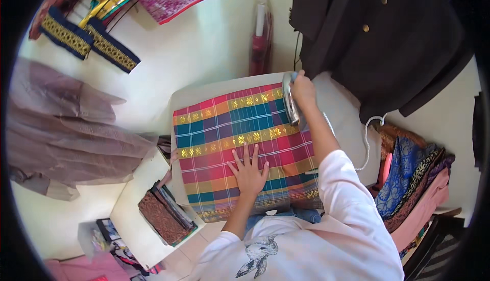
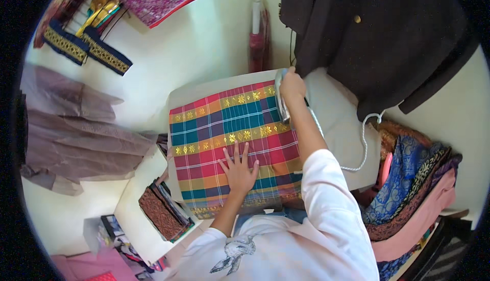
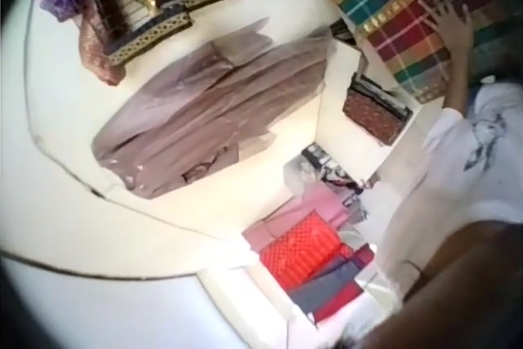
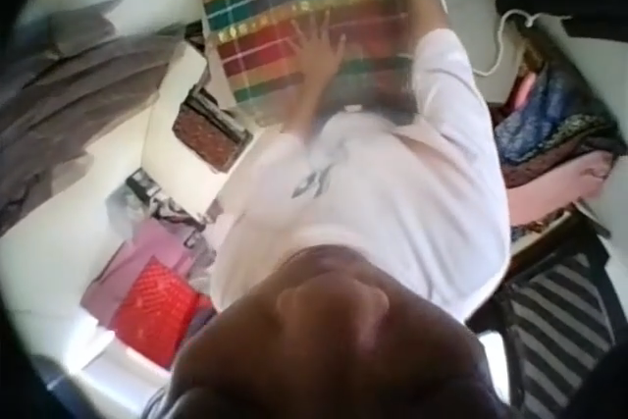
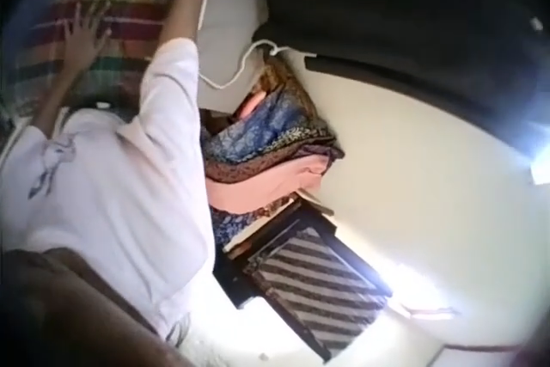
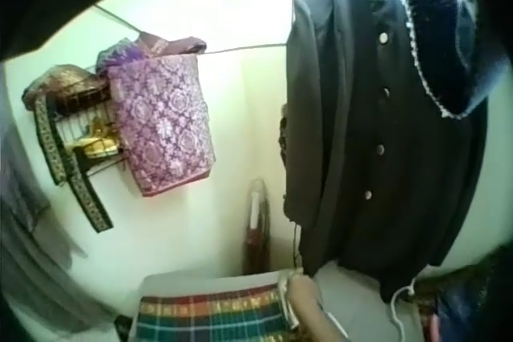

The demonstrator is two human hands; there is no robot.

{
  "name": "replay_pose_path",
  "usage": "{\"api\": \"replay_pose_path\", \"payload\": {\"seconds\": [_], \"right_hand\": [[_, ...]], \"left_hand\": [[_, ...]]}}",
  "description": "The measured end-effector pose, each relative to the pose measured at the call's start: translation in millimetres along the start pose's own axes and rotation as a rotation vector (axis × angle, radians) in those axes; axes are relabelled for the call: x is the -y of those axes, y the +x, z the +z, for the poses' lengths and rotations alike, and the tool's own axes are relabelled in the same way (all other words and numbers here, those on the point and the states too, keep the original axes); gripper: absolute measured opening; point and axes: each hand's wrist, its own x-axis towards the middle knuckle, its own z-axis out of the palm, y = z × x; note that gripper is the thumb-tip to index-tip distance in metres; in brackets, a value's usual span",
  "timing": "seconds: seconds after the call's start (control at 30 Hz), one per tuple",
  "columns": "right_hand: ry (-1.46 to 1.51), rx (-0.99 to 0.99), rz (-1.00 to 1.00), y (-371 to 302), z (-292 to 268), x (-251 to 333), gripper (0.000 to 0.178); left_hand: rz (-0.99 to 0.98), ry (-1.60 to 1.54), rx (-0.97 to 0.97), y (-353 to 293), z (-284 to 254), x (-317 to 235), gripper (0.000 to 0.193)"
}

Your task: Ironing a patterned garment on a padded surface.

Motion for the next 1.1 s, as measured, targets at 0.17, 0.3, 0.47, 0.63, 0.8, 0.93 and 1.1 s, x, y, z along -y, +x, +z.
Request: {"api": "replay_pose_path", "payload": {"seconds": [0.17,0.3,0.47,0.63,0.8,0.93,1.1], "right_hand": [[0.022,0.236,-0.123,-77.1,-21.7,10.6,0.041],[0.015,0.264,-0.112,-149.4,-54.6,32.0,0.044],[-0.033,0.305,-0.190,-209.7,-41.0,75.6,0.039],[-0.109,0.266,-0.186,-199.4,11.3,104.7,0.040],[-0.103,0.026,-0.198,-97.3,48.8,126.3,0.038],[-0.109,0.036,-0.163,-72.0,54.1,126.4,0.037],[-0.013,0.187,-0.159,-167.2,38.9,136.7,0.041]], "left_hand": [[-0.038,-0.189,-0.056,0.5,-3.1,19.1,0.065],[-0.096,-0.514,-0.163,0.4,-8.3,55.4,0.066],[-0.093,-0.157,-0.157,-9.4,-3.3,85.6,0.067],[-0.085,-0.028,-0.113,-16.5,-2.3,95.9,0.067],[-0.045,-0.137,-0.083,-15.4,-9.6,103.2,0.064],[0.136,-0.369,-0.012,-21.7,-15.4,139.3,0.065],[0.068,-0.045,-0.107,-49.5,-28.5,182.9,0.065]]}}
